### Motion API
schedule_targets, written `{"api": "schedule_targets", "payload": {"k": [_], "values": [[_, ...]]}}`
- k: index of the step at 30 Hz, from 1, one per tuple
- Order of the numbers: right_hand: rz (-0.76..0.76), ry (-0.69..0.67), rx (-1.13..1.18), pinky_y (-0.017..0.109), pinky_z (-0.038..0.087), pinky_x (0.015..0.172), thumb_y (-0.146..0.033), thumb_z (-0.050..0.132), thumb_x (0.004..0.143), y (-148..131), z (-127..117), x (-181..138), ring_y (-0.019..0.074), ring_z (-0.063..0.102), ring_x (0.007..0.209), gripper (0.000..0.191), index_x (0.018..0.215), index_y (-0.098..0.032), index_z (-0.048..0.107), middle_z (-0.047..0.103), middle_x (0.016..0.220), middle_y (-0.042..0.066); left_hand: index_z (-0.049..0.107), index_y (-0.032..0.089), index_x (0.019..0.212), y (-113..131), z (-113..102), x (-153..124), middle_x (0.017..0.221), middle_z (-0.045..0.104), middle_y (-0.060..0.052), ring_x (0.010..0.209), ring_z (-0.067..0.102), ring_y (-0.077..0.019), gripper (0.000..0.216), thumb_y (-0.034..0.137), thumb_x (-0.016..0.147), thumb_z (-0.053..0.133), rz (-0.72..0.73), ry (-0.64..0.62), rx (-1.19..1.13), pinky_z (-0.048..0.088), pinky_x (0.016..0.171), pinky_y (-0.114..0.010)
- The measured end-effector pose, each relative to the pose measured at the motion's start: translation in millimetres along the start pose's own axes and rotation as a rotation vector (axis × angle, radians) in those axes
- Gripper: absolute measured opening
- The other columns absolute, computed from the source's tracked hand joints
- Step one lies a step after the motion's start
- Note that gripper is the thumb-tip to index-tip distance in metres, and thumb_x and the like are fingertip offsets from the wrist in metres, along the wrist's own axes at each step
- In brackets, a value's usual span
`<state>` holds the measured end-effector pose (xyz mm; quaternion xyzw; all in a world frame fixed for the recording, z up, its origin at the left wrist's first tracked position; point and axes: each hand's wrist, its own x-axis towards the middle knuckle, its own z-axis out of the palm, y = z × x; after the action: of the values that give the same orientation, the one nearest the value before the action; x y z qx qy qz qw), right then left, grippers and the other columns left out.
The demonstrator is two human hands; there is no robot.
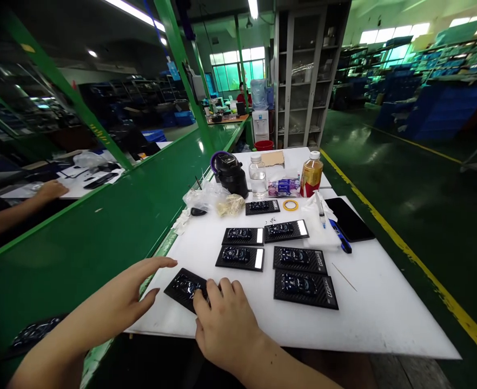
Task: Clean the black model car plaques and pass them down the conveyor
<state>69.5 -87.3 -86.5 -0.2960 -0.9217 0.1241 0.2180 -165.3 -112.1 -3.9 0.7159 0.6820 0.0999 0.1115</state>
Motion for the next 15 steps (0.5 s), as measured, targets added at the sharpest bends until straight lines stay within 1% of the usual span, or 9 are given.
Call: {"api": "schedule_targets", "payload": {"k": [4, 7, 9, 10, 13, 15], "values": [[0.003, 0.001, 0.025, 0.045, 0.041, 0.083, -0.029, 0.055, 0.091, 0.8, -1.0, -0.2, 0.0297, 0.048, 0.101, 0.048, 0.137, -0.019, 0.049, 0.056, 0.129, 0.011, 0.060, 0.025, 0.123, -3.8, 2.4, 14.8, 0.131, 0.064, -0.005, 0.124, 0.058, -0.0257, 0.044, 0.020, 0.081, 0.047, 0.025, -0.008, -0.109, 0.046, 0.109, -0.041], [0.010, -0.001, 0.024, 0.044, 0.042, 0.080, -0.028, 0.057, 0.089, 1.2, -1.7, 1.7, 0.0292, 0.049, 0.099, 0.047, 0.136, -0.021, 0.050, 0.059, 0.126, 0.011, 0.054, 0.024, 0.133, -6.0, 9.4, 19.0, 0.139, 0.059, -0.006, 0.129, 0.055, -0.0269, 0.057, 0.019, 0.077, 0.053, 0.052, -0.084, -0.123, 0.043, 0.112, -0.044], [0.019, -0.004, 0.016, 0.044, 0.043, 0.079, -0.027, 0.057, 0.089, 1.1, -2.7, 2.8, 0.0291, 0.050, 0.098, 0.046, 0.134, -0.022, 0.051, 0.060, 0.124, 0.010, 0.050, 0.027, 0.139, -5.7, 15.4, 18.4, 0.143, 0.055, -0.006, 0.133, 0.052, -0.0286, 0.069, 0.017, 0.071, 0.059, 0.099, -0.140, -0.113, 0.041, 0.113, -0.046], [0.023, -0.007, 0.016, 0.044, 0.043, 0.079, -0.028, 0.056, 0.089, 1.0, -3.3, 3.0, 0.0290, 0.051, 0.098, 0.045, 0.134, -0.023, 0.051, 0.060, 0.125, 0.010, 0.049, 0.029, 0.140, -5.5, 18.7, 17.5, 0.144, 0.054, -0.006, 0.134, 0.050, -0.0294, 0.073, 0.016, 0.069, 0.061, 0.122, -0.147, -0.115, 0.041, 0.114, -0.047], [0.021, -0.006, 0.042, 0.045, 0.044, 0.085, -0.029, 0.056, 0.091, 0.1, -3.7, 0.8, 0.0293, 0.052, 0.104, 0.047, 0.137, -0.023, 0.049, 0.057, 0.132, 0.011, 0.051, 0.033, 0.138, -10.5, 27.2, 12.7, 0.140, 0.058, -0.006, 0.133, 0.051, -0.0296, 0.074, 0.016, 0.068, 0.067, 0.144, -0.123, -0.158, 0.042, 0.112, -0.048], [0.057, 0.030, 0.061, 0.047, 0.043, 0.093, -0.028, 0.057, 0.090, -0.5, -1.6, -2.2, 0.0310, 0.049, 0.114, 0.049, 0.138, -0.021, 0.048, 0.048, 0.143, 0.014, 0.053, 0.033, 0.136, -23.2, 28.0, 5.7, 0.137, 0.061, -0.007, 0.128, 0.055, -0.0294, 0.067, 0.023, 0.072, 0.071, 0.107, -0.094, -0.189, 0.044, 0.110, -0.048]]}}
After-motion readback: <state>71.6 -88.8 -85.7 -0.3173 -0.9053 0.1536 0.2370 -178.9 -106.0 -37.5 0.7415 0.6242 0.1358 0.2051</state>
